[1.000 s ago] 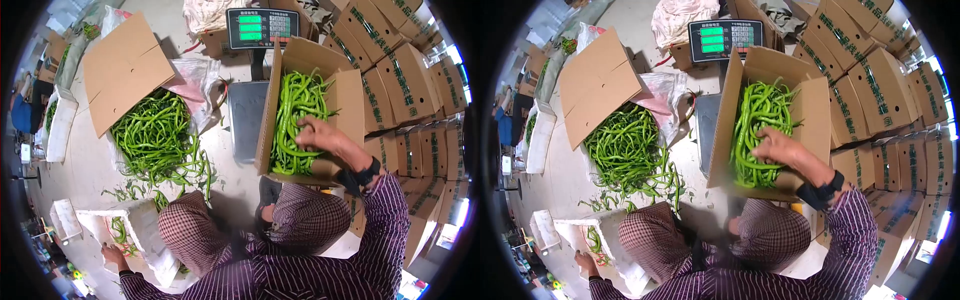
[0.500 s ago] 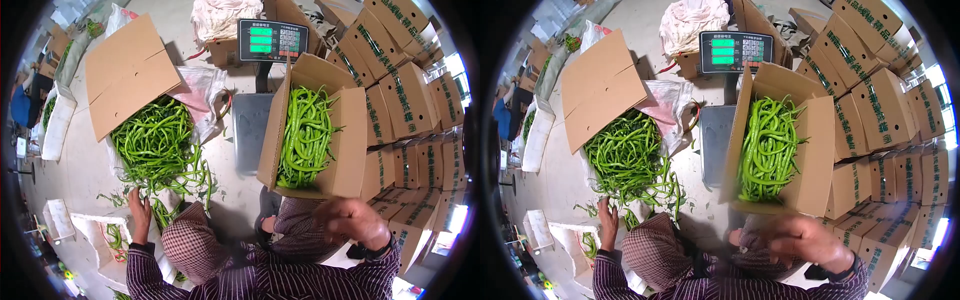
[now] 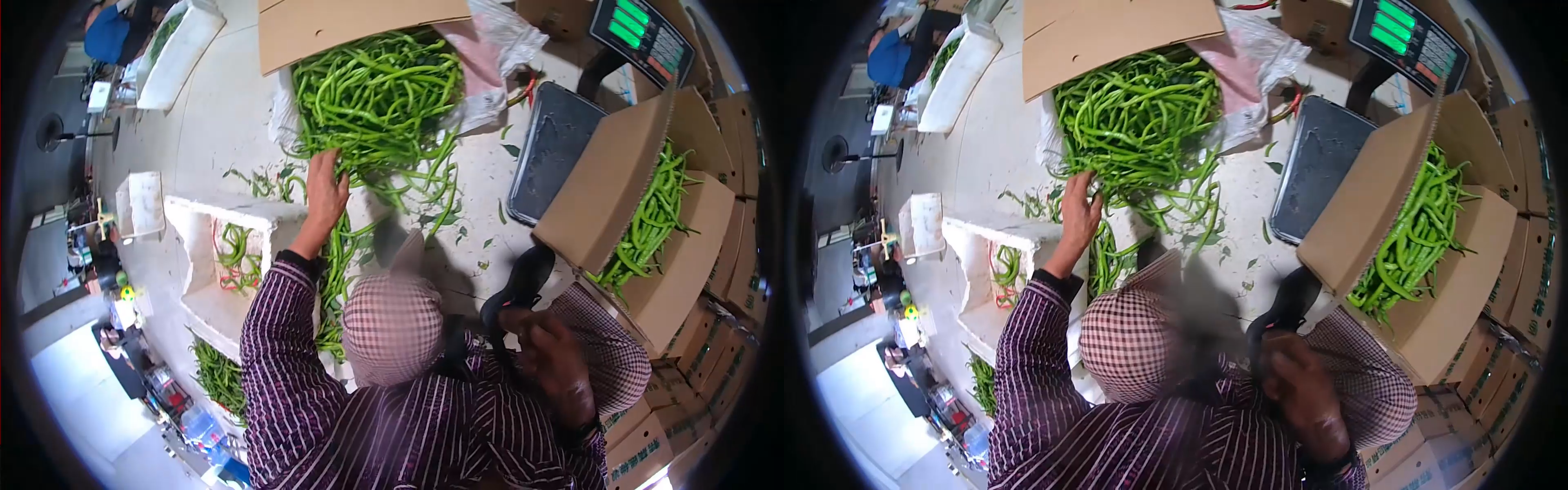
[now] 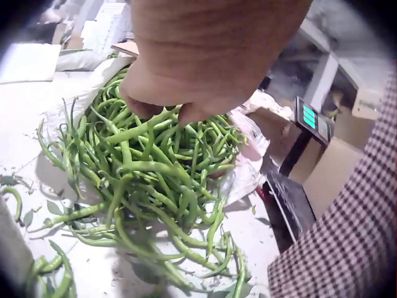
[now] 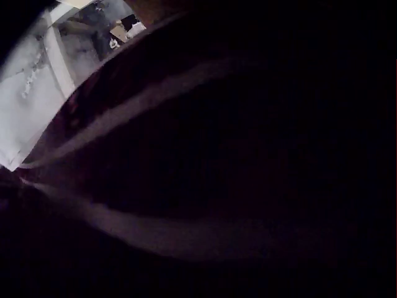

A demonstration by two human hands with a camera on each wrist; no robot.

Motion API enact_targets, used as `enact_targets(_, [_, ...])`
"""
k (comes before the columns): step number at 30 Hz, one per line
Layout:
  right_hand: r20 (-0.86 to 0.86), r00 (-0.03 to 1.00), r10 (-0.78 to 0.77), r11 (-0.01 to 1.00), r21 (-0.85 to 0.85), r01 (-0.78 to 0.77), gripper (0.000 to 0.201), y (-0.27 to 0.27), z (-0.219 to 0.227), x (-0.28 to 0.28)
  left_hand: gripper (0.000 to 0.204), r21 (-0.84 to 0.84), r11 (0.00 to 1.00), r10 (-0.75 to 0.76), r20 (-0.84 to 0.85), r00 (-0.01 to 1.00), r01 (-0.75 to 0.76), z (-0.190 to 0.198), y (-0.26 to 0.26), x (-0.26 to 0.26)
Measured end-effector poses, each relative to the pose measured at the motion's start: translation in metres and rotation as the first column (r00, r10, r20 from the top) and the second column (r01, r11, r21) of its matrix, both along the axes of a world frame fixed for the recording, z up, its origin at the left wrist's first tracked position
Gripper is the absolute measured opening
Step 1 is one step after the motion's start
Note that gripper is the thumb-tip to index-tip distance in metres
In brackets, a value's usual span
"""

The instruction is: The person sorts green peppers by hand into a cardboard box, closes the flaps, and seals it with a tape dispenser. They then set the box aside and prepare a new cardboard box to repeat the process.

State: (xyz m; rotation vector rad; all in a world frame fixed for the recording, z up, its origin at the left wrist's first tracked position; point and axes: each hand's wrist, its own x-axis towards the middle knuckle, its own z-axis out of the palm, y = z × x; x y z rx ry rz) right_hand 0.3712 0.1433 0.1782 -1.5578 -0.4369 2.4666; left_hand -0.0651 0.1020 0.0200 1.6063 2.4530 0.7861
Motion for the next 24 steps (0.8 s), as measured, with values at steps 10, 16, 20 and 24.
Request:
enact_targets(10, [0.236,0.964,0.120,0.987,0.075,-0.141,0.024,0.006,-0.021,-0.028,0.042,-0.023,0.915,-0.401,-0.163,0.901,0.403,0.000,0.005,0.021])
enact_targets(16, [0.174,0.973,0.155,0.985,0.045,-0.165,0.026,0.002,-0.043,-0.046,0.057,-0.377,0.906,-0.394,-0.578,0.714,0.195,-0.068,0.039,-0.005])
enact_targets(20, [0.199,0.969,0.145,0.985,0.066,-0.161,0.025,0.001,-0.053,-0.052,0.049,-0.480,0.853,-0.476,-0.549,0.687,0.207,-0.107,0.056,-0.020])
enact_targets(24, [0.241,0.964,0.117,0.985,0.099,-0.144,0.025,-0.001,-0.060,-0.051,0.041,-0.387,0.880,-0.429,-0.393,0.814,0.277,-0.101,0.066,-0.024])
